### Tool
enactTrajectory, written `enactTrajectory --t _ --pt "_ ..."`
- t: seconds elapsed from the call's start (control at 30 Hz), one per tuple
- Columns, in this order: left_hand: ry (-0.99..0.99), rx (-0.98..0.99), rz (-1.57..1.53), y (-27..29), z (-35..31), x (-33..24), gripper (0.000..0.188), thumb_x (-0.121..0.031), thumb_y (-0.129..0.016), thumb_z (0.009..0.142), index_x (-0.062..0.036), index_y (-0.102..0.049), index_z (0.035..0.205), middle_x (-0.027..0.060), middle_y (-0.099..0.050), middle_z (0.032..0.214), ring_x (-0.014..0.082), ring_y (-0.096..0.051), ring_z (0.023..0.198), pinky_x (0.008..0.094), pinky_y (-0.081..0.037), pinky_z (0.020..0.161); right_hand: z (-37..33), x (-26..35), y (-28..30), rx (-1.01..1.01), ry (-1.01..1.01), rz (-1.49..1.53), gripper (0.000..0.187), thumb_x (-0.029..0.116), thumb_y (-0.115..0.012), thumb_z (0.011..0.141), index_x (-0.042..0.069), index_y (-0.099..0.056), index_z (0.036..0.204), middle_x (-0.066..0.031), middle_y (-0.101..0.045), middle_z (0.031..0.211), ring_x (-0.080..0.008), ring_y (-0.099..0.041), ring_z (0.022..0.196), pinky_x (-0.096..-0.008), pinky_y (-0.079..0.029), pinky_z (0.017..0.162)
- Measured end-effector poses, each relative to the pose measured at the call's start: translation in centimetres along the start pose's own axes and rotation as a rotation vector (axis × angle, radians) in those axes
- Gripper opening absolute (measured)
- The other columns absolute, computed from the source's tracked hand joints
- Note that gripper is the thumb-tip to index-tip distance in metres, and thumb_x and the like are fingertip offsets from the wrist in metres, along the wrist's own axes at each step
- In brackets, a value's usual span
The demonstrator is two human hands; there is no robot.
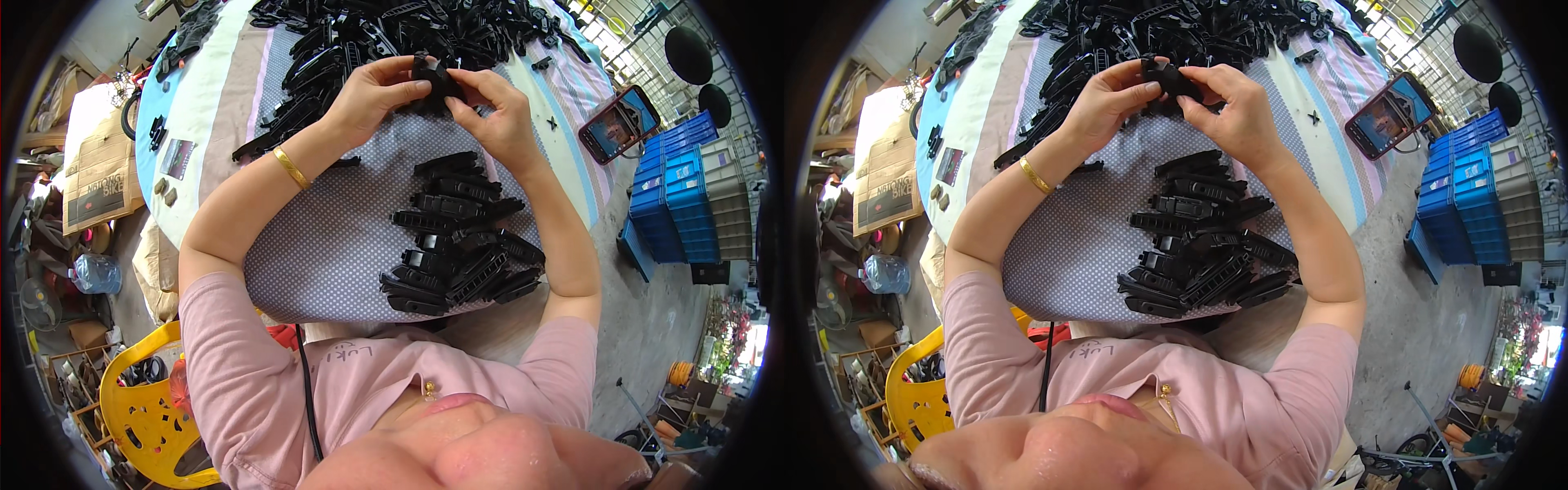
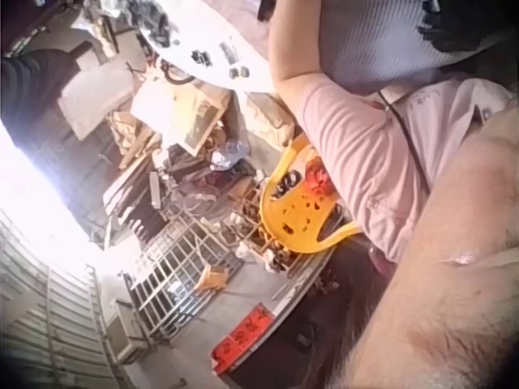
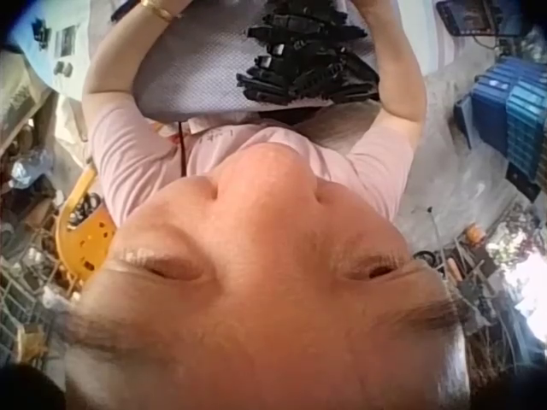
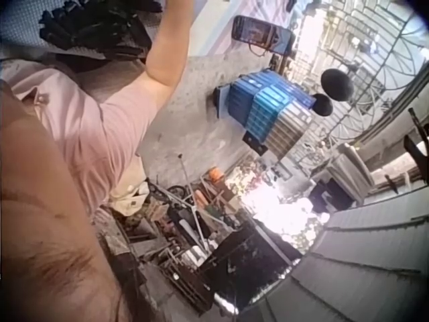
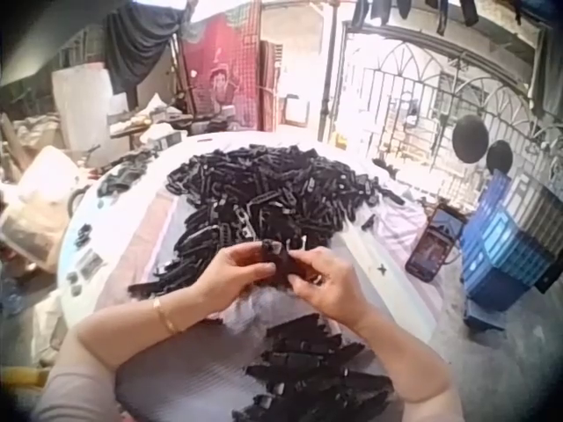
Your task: The recorder is manually assembling or inspecting small black plastic components by snapping pieces together and sorting them into a finished pile.
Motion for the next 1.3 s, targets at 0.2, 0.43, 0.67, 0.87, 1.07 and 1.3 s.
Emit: enactTrajectory --t 0.2,0.43,0.67,0.87,1.07,1.3 --pt "-0.230 -0.101 0.615 -1.1 -0.5 -0.9 0.046 -0.003 -0.067 0.077 0.0015 -0.052 0.120 0.0085 -0.066 0.091 0.0116 -0.062 0.084 0.0231 -0.051 0.077 -0.3 0.3 -0.1 -0.030 0.051 -0.185 0.033 0.004 -0.068 0.071 0.002 -0.063 0.103 -0.0069 -0.059 0.083 -0.0153 -0.059 0.071 -0.0243 -0.048 0.064" --pt "-0.170 -0.143 0.499 -2.0 -0.9 -1.1 0.036 -0.006 -0.067 0.079 0.0005 -0.057 0.113 0.0036 -0.063 0.090 0.0069 -0.058 0.082 0.0186 -0.048 0.074 -0.4 0.6 -0.1 -0.049 0.186 -0.370 0.036 0.008 -0.074 0.066 0.006 -0.065 0.101 -0.0077 -0.059 0.084 -0.0191 -0.059 0.070 -0.0272 -0.048 0.059" --pt "-0.204 -0.021 0.496 -1.6 -0.5 -2.1 0.030 -0.005 -0.068 0.077 0.0019 -0.059 0.104 0.0087 -0.064 0.093 0.0118 -0.062 0.084 0.0228 -0.051 0.077 -0.2 -0.7 -0.4 0.041 -0.142 0.013 0.042 0.016 -0.076 0.068 0.004 -0.061 0.106 -0.0087 -0.062 0.099 -0.0173 -0.058 0.090 -0.0285 -0.047 0.075" --pt "-0.277 0.022 0.576 -2.0 -0.9 -2.4 0.030 -0.001 -0.069 0.074 0.0015 -0.060 0.103 0.0080 -0.064 0.093 0.0122 -0.062 0.086 0.0239 -0.051 0.080 -0.2 0.4 0.4 0.136 -0.152 -0.042 0.038 0.020 -0.077 0.069 0.003 -0.064 0.101 -0.0063 -0.066 0.089 -0.0144 -0.061 0.083 -0.0263 -0.047 0.073" --pt "-0.313 0.028 0.576 -2.5 -1.4 -3.2 0.031 -0.003 -0.070 0.075 0.0005 -0.060 0.104 0.0074 -0.064 0.094 0.0117 -0.062 0.086 0.0232 -0.051 0.079 -0.4 0.5 0.5 0.076 -0.075 -0.078 0.031 0.018 -0.074 0.072 0.001 -0.065 0.096 -0.0063 -0.067 0.084 -0.0116 -0.061 0.077 -0.0231 -0.047 0.070" --pt "-0.256 0.048 1.028 -0.9 -1.2 -3.6 0.055 -0.033 -0.068 0.077 -0.0011 -0.052 0.118 0.0156 -0.061 0.105 0.0238 -0.059 0.097 0.0313 -0.047 0.083 -0.2 -1.7 1.5 0.422 -0.169 0.024 0.029 0.015 -0.072 0.074 0.002 -0.064 0.099 -0.0024 -0.060 0.078 -0.0092 -0.053 0.069 -0.0222 -0.042 0.062"
Point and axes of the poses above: each hand's wrist, its own z-axis towards the middle knuckle, its own y-axis out of the back of the hand, x = y × z, the point moved 1 cm from there along z, towards the middle knuckle
